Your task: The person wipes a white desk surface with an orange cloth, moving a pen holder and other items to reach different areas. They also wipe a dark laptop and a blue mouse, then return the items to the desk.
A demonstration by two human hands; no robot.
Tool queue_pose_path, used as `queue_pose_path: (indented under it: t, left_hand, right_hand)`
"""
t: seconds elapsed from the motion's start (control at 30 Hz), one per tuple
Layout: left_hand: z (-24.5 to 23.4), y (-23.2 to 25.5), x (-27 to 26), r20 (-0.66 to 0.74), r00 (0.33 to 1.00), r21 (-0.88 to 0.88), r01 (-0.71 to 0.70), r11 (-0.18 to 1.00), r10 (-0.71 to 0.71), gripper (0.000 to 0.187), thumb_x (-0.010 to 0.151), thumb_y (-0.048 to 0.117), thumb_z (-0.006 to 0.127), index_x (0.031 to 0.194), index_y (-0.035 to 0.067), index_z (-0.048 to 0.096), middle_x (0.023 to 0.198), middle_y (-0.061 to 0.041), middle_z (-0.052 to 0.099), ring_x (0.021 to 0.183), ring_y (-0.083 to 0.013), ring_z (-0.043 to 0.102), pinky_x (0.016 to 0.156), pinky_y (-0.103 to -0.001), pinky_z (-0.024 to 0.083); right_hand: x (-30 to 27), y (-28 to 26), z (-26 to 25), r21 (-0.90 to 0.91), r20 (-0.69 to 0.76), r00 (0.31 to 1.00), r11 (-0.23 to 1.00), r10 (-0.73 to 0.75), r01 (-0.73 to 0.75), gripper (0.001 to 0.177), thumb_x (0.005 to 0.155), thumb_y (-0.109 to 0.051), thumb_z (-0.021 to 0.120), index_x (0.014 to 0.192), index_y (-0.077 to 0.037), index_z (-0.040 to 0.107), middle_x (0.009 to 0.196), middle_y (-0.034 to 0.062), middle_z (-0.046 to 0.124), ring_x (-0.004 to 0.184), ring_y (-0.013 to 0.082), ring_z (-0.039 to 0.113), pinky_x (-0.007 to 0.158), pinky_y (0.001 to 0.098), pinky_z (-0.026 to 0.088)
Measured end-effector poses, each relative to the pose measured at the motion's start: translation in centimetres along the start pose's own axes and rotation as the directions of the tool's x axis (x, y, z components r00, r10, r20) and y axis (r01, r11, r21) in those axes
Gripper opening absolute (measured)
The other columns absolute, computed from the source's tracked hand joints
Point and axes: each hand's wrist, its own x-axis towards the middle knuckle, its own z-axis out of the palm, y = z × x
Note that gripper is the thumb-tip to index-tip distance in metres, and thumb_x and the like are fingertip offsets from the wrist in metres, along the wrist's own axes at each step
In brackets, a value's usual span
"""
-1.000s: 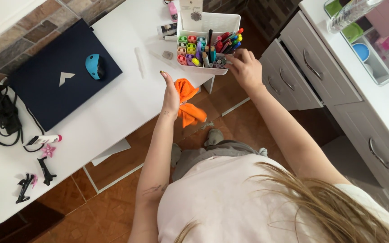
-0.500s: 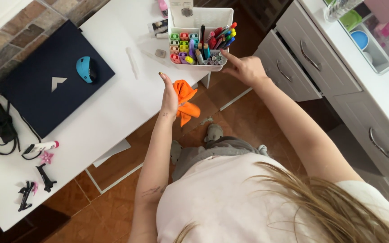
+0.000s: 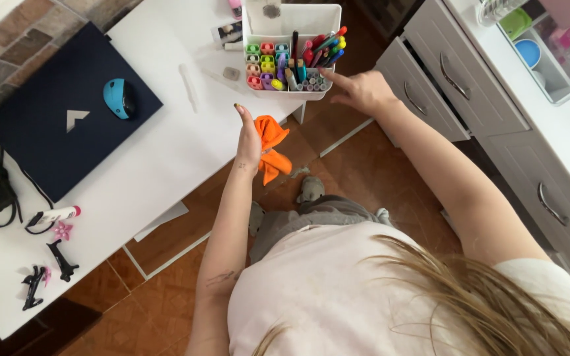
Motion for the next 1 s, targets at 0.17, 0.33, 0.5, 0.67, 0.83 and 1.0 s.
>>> queue_pose_path:
  t: [0.17, 0.33, 0.5, 0.67, 0.83, 1.0]
  left_hand:
    - [-0.2, 0.2, 0.0, -0.008, 1.000, -0.009, -0.011, 1.000, 0.011, 0.069, 0.091, 0.077, 0.000, 0.064, 0.024, 0.034, 0.051, 0.007, 0.034, 0.040, -0.0056, 0.032, 0.046, -0.015, 0.032]
    - [-0.4, 0.8, -1.3, -0.022, 1.000, -0.035, -0.003, 0.999, 0.002, 0.072, 0.091, 0.078, 0.000, 0.061, 0.023, 0.035, 0.047, 0.007, 0.035, 0.037, -0.0054, 0.033, 0.044, -0.014, 0.031]
    - [-2.4, -1.7, 0.4, -0.061, 0.998, -0.089, 0.010, 0.996, -0.015, 0.071, 0.092, 0.079, 0.002, 0.061, 0.023, 0.033, 0.048, 0.005, 0.036, 0.036, -0.0053, 0.032, 0.042, -0.013, 0.030]
    - [-4.9, -4.9, 1.5, -0.100, 0.995, -0.144, -0.015, 0.989, 0.000, 0.075, 0.093, 0.078, 0.001, 0.058, 0.021, 0.036, 0.046, 0.004, 0.034, 0.034, -0.0062, 0.030, 0.040, -0.014, 0.028]
    - [-7.7, -6.8, 1.5, -0.157, 0.988, -0.166, -0.027, 0.986, 0.000, 0.073, 0.098, 0.074, 0.008, 0.058, 0.020, 0.038, 0.048, 0.004, 0.035, 0.034, -0.0055, 0.031, 0.041, -0.014, 0.029]
    - [-10.4, -8.4, 1.0, -0.203, 0.979, -0.104, -0.020, 0.994, -0.002, 0.063, 0.103, 0.066, 0.034, 0.063, 0.019, 0.042, 0.053, 0.004, 0.037, 0.037, -0.0069, 0.037, 0.044, -0.017, 0.035]
  right_hand:
    - [0.1, -1.6, -1.0, 0.069, 0.108, 0.994, 0.998, 0.000, -0.008, 0.088, 0.086, -0.055, 0.074, 0.163, -0.038, 0.036, 0.068, 0.0032, 0.072, 0.064, 0.0319, 0.072, 0.064, 0.0475, 0.059]
    - [-0.6, -1.7, 0.5, 0.086, -0.060, 0.995, 0.993, -0.074, 0.079, 0.076, 0.092, -0.045, 0.076, 0.160, -0.033, 0.044, 0.078, -0.0040, 0.074, 0.068, 0.0205, 0.072, 0.065, 0.0381, 0.059]
    - [-0.4, -5.7, -0.3, 0.538, -0.331, 0.836, 0.816, 0.438, -0.214, 0.087, 0.069, -0.040, 0.102, 0.139, -0.017, 0.056, 0.104, -0.0063, 0.059, 0.093, 0.0144, 0.056, 0.079, 0.0282, 0.053]
    - [1.3, -7.7, 2.5, 0.846, -0.230, 0.804, 0.521, 0.549, -0.113, 0.132, 0.068, -0.017, 0.109, 0.156, -0.008, 0.012, 0.149, 0.0209, 0.038, 0.137, 0.0378, 0.043, 0.112, 0.0483, 0.044]
    - [2.8, -9.1, 4.0, 0.857, -0.075, 0.822, 0.459, 0.564, -0.236, 0.150, 0.059, -0.027, 0.114, 0.164, -0.009, 0.008, 0.161, 0.0240, 0.038, 0.150, 0.0391, 0.039, 0.125, 0.0523, 0.033]
    - [2.8, -9.1, 5.4, 0.811, -0.089, 0.739, 0.479, 0.668, -0.335, 0.138, 0.060, -0.030, 0.113, 0.161, -0.010, 0.022, 0.150, 0.0237, 0.052, 0.141, 0.0394, 0.049, 0.120, 0.0524, 0.039]
